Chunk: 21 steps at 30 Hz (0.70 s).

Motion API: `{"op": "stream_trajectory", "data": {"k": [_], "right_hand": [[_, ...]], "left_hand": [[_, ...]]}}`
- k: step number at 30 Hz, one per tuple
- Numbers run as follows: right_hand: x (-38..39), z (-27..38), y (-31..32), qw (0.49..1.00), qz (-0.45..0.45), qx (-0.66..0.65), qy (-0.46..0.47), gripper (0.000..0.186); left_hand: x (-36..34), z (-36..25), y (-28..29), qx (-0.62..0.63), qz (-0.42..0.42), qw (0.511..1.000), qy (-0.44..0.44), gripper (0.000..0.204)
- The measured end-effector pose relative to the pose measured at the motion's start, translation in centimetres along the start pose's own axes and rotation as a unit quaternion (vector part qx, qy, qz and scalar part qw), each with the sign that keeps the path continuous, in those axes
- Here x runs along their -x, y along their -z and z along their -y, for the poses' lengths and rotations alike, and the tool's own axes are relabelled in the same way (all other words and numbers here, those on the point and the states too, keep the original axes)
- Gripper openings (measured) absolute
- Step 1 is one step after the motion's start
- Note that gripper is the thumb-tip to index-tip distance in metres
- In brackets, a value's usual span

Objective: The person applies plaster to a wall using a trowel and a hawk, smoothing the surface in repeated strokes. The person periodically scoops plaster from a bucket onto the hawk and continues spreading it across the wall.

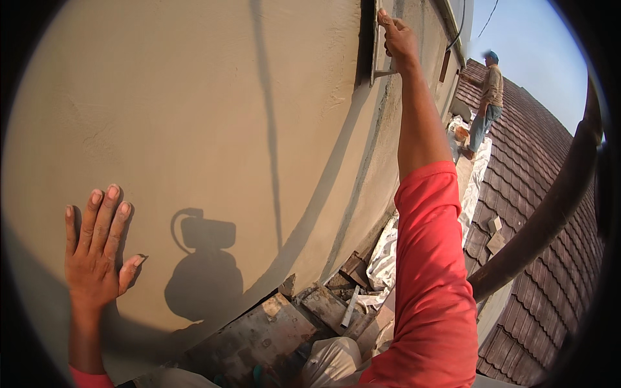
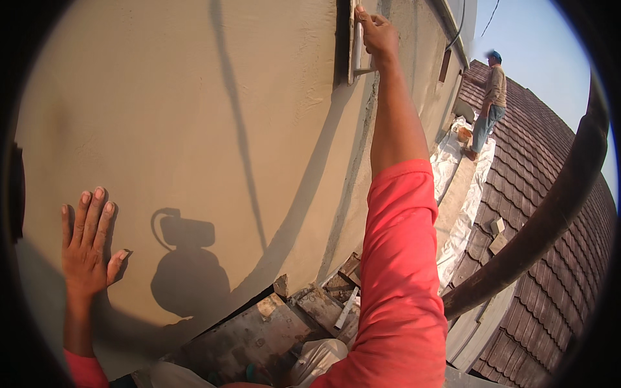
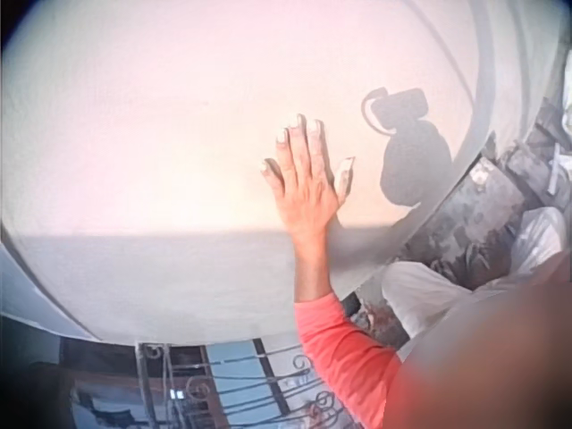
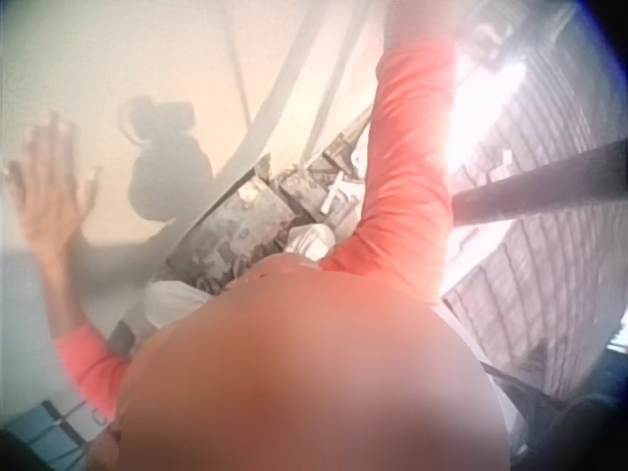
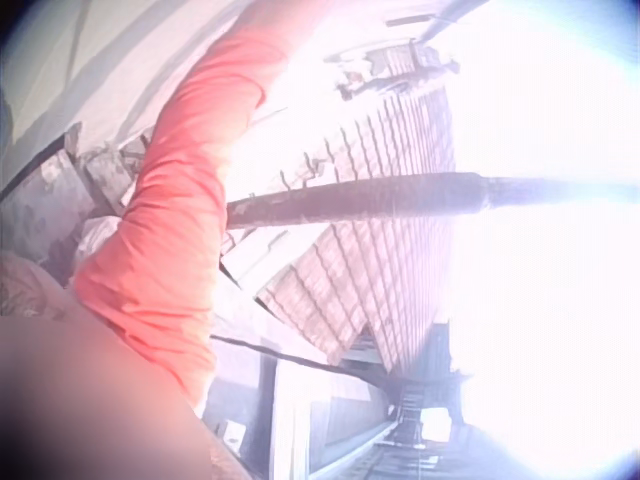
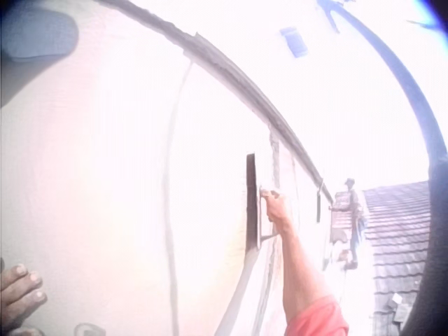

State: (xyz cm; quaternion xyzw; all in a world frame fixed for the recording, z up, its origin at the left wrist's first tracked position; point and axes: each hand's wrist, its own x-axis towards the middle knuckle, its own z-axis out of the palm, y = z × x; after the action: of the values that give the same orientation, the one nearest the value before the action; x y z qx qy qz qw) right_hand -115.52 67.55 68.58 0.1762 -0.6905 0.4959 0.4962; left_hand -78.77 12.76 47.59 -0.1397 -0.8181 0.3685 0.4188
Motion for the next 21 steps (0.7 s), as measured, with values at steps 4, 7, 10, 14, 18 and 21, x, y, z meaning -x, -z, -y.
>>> {"op": "stream_trajectory", "data": {"k": [4,7,10,14,18,21], "right_hand": [[2.1,-0.5,1.3,0.993,0.102,0.004,0.053,0.046],[6.7,-3.0,1.7,0.990,0.133,-0.026,0.037,0.040],[12.7,-5.6,1.2,0.990,0.137,-0.016,0.031,0.039],[22.4,-6.9,-0.1,0.987,0.150,-0.056,0.016,0.037],[31.8,-6.1,-2.0,0.988,0.140,-0.025,-0.054,0.042],[38.2,-5.0,-3.7,0.986,0.130,-0.038,-0.100,0.044]], "left_hand": [[0.2,0.2,-0.3,-0.013,0.006,1.000,0.000,0.068],[0.3,0.2,-0.6,-0.016,0.016,1.000,-0.003,0.071],[0.3,0.4,-0.6,-0.027,0.021,0.999,-0.019,0.074],[0.2,0.4,-0.7,-0.033,0.014,0.999,-0.014,0.074],[0.2,0.3,-0.8,-0.026,0.017,0.999,-0.011,0.073],[0.0,0.2,-0.7,-0.017,0.005,1.000,0.003,0.072]]}}
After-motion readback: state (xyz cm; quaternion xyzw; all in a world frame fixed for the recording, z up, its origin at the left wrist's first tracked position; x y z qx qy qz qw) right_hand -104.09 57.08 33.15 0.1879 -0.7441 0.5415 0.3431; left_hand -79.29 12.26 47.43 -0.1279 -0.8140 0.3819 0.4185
